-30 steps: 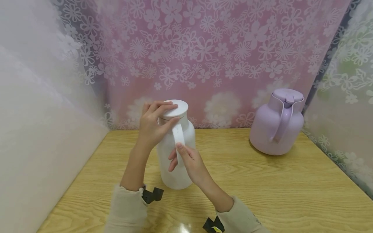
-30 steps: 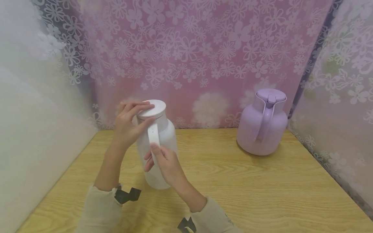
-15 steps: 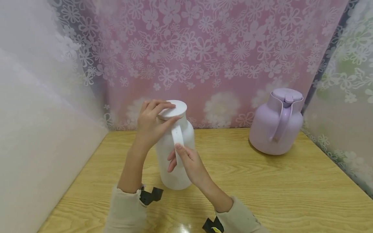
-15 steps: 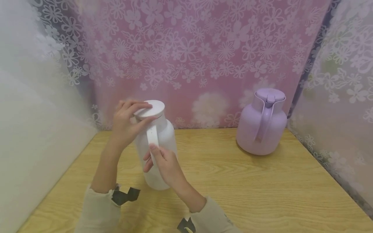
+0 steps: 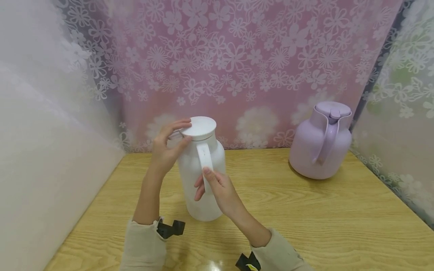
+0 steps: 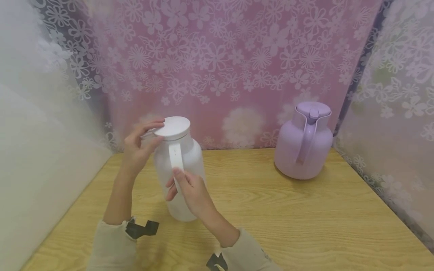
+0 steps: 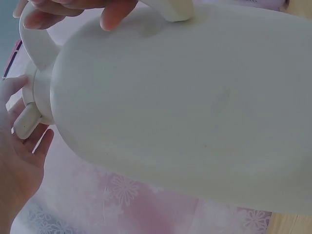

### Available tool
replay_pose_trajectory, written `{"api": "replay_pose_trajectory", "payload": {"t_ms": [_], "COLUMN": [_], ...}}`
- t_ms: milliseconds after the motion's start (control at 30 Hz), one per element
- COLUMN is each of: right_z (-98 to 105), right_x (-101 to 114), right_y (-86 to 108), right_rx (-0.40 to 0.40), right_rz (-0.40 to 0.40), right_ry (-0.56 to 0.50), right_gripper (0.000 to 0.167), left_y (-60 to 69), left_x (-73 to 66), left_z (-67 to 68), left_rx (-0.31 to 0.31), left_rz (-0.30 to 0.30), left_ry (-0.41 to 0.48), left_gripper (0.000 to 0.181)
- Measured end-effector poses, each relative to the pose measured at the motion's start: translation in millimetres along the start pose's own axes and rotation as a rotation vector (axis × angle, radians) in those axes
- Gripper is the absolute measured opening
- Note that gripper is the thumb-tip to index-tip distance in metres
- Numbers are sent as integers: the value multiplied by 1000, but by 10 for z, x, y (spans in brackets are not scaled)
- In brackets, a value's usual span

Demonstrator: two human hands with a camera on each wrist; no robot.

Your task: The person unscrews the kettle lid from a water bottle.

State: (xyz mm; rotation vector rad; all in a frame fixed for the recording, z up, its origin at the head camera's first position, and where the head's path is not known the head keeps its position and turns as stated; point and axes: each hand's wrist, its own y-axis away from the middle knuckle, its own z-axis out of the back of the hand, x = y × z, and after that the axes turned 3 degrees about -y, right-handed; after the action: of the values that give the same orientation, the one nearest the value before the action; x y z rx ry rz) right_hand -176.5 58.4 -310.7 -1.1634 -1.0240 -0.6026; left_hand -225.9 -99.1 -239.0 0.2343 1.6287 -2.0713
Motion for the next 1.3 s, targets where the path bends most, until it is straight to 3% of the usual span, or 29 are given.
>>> {"api": "replay_pose_trajectory", "payload": {"t_ms": [100, 300, 500, 800, 933, 1100, 1300], "right_z": [-2, -7, -3, -2, 9, 13, 5], "right_x": [-8, -22, -18, -8, -21, -37, -37], "right_y": [-2, 2, 1, -2, -9, -9, -10], "right_rx": [-1, 1, -2, 2, 1, -4, 9], "right_rz": [13, 16, 16, 26, 36, 31, 34], "right_ry": [6, 10, 13, 20, 24, 26, 11], "right_gripper": [43, 46, 46, 46, 46, 46, 47], "left_y": [-2, 31, 24, -16, -49, -43, 29], "left_x": [6, 219, 285, 242, 235, 258, 308], "left_z": [-16, -89, -176, -256, -288, -289, -246], "left_rx": [-18, -85, -177, -237, -253, -228, -147], "left_rz": [17, 18, -57, -166, -197, -196, -187], "left_ry": [-16, -76, -197, -335, -346, -335, -171], "left_gripper": [26, 30, 33, 33, 32, 32, 36]}}
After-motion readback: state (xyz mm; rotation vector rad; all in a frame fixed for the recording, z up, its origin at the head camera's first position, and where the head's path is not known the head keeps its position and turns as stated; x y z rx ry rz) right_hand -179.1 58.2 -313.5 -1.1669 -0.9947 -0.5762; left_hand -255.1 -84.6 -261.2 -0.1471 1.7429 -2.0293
